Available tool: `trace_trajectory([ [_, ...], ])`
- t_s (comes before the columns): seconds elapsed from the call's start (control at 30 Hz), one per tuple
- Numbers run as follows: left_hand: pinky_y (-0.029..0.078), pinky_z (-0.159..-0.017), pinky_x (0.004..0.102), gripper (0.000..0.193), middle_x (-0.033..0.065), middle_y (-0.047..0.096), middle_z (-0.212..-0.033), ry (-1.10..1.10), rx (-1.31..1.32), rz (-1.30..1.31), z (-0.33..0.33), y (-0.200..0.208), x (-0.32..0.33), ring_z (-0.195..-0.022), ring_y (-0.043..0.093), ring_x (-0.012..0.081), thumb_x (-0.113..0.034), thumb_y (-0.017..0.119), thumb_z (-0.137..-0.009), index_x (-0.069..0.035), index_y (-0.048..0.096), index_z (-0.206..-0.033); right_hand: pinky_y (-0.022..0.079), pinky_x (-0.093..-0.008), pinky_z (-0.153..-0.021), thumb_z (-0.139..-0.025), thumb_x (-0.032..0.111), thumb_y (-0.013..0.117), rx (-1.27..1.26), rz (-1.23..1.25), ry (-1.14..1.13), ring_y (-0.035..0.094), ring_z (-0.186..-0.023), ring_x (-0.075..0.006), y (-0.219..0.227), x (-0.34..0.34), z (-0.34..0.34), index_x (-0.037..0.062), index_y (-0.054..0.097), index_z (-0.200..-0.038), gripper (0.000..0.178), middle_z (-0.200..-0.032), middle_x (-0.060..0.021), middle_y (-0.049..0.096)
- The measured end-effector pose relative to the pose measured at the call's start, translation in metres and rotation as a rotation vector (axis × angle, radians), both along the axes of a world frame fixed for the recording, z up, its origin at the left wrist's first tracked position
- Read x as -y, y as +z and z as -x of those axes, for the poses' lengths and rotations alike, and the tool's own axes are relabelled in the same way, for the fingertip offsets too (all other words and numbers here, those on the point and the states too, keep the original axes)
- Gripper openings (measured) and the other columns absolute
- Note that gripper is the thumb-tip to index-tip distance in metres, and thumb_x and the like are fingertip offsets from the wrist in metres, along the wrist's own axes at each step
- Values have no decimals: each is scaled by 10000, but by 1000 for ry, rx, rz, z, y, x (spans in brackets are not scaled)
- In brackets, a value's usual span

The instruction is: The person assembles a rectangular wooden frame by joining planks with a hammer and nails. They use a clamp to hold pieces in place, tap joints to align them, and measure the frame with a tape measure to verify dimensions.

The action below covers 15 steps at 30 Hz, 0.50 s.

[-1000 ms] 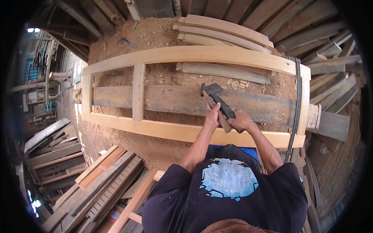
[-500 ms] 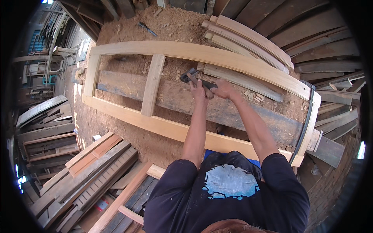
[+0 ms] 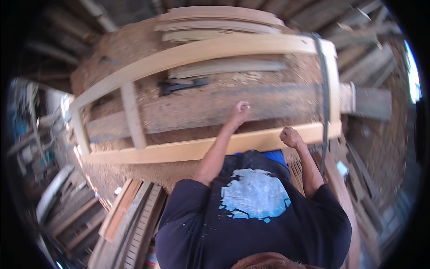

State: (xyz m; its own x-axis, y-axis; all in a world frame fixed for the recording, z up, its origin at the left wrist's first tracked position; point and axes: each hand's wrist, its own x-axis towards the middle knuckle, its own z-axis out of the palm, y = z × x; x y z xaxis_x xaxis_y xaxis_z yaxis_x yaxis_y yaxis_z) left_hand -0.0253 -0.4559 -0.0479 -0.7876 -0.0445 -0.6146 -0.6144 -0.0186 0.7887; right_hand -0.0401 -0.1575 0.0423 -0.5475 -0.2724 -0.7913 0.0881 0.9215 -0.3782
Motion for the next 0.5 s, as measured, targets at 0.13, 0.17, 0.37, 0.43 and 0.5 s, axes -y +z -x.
trace_trajectory([
  [0.13, 516, -968, 375, 520, 211, 684, -1185, -347, 30, 142, 19, 44, -85, -1098, 668, 280, -340, 642, -944, 37, 581, -1296, 540, -483, -927, -823, 215, 599, 113, -342, -81, 669, -989, -437, 8, -123, -88, -54, 693, -1034, 354, -1082, -282, 690],
  [0.17, 515, -973, 379, 537, 217, 679, -1197, -408, 11, 204, 20, 48, -103, -1107, 665, 287, -351, 643, -942, 38, 574, -1306, 520, -491, -957, -825, 209, 607, 37, -381, -124, 636, -1058, -442, 10, -138, -108, -34, 656, -1122, 387, -1152, -275, 657],
  [0.37, 460, -1063, 417, 761, 287, 545, -1398, -675, -8, 218, 46, 30, -243, -1249, 591, 356, -442, 637, -934, 47, 398, -1466, 419, -522, -1076, -808, 146, 669, -62, -378, -274, 479, -1293, -470, -1, -198, -146, 44, 479, -1360, 593, -1367, -234, 523],
  [0.43, 451, -1073, 424, 785, 293, 540, -1403, -746, -26, 248, 57, 26, -289, -1270, 577, 366, -461, 636, -929, 53, 390, -1468, 448, -495, -1042, -782, 126, 718, -17, -157, -420, 523, -1269, -456, -14, -228, -142, 24, 486, -1332, 606, -1313, -251, 585],
  [0.5, 433, -1090, 444, 829, 305, 538, -1399, -806, -31, 285, 66, 33, -334, -1285, 562, 393, -530, 596, -927, 63, 387, -1466, 472, -472, -1012, -771, 136, 745, 13, 94, -584, 568, -1237, -435, -39, -263, -148, 11, 478, -1343, 643, -1282, -253, 621],
])
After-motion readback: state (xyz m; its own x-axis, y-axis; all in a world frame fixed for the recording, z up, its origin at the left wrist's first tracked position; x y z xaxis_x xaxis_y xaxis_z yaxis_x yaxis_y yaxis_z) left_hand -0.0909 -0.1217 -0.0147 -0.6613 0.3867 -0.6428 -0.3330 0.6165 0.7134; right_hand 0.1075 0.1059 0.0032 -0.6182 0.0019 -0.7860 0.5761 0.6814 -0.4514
